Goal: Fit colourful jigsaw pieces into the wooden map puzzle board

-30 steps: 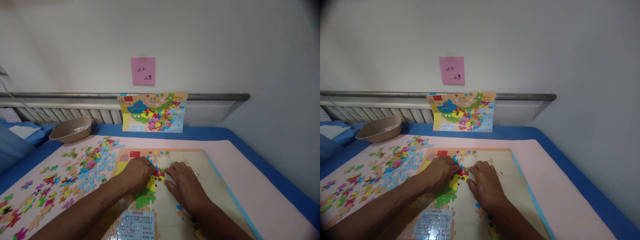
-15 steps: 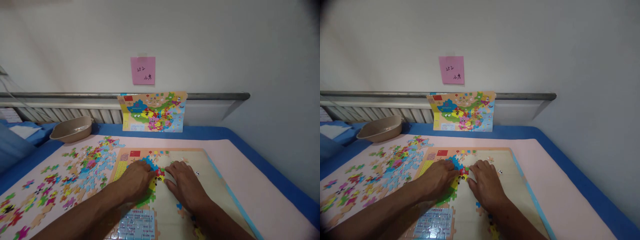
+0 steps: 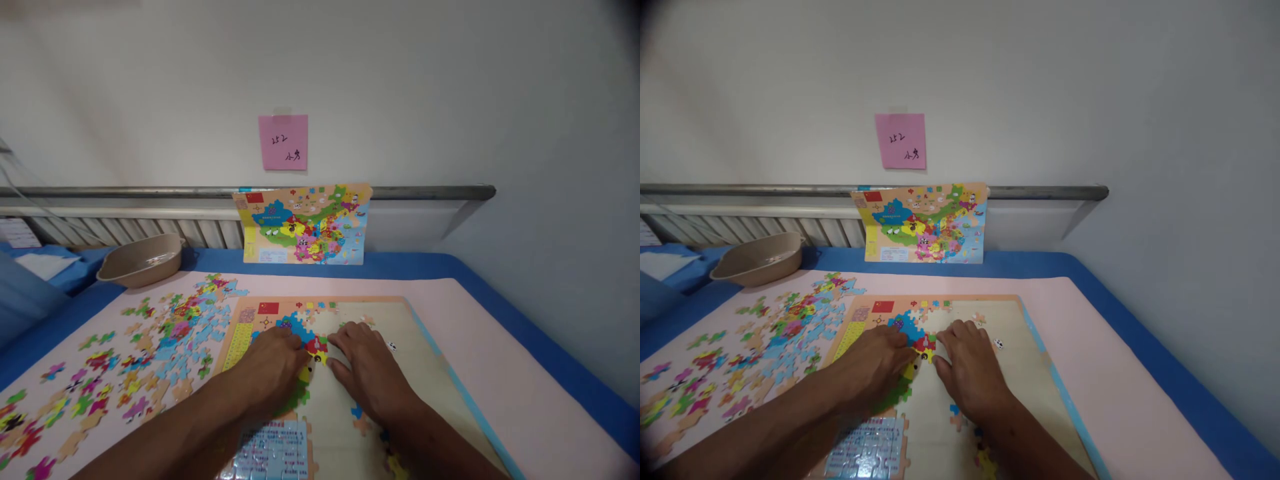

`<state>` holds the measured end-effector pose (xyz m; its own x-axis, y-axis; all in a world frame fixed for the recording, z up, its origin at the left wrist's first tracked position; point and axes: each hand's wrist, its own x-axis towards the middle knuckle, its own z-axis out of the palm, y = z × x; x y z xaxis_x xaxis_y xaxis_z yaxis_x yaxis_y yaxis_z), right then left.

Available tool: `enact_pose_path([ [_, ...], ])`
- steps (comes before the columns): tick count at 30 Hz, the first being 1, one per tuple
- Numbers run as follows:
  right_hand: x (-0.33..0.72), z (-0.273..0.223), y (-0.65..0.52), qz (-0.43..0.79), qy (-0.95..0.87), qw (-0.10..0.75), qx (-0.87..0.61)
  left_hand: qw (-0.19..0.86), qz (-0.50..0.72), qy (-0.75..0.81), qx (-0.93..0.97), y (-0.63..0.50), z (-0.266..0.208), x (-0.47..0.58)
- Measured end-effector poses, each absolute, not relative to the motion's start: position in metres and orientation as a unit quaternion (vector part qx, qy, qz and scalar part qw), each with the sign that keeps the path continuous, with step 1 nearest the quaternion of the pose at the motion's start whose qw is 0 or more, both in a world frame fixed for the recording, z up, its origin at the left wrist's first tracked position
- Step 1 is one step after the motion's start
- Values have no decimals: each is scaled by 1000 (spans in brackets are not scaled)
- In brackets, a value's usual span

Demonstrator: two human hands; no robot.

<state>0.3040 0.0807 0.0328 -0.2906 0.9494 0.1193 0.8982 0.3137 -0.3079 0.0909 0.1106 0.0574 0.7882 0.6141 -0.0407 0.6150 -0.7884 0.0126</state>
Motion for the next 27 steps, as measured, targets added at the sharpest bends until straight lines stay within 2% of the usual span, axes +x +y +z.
enact_pose_path([
  [18, 306, 32, 80, 87, -801, 142, -575, 34, 24, 327, 944, 122, 50, 95],
  [27, 304, 37, 81, 89, -799, 128, -580, 26, -4, 339, 941, 117, 59, 87],
])
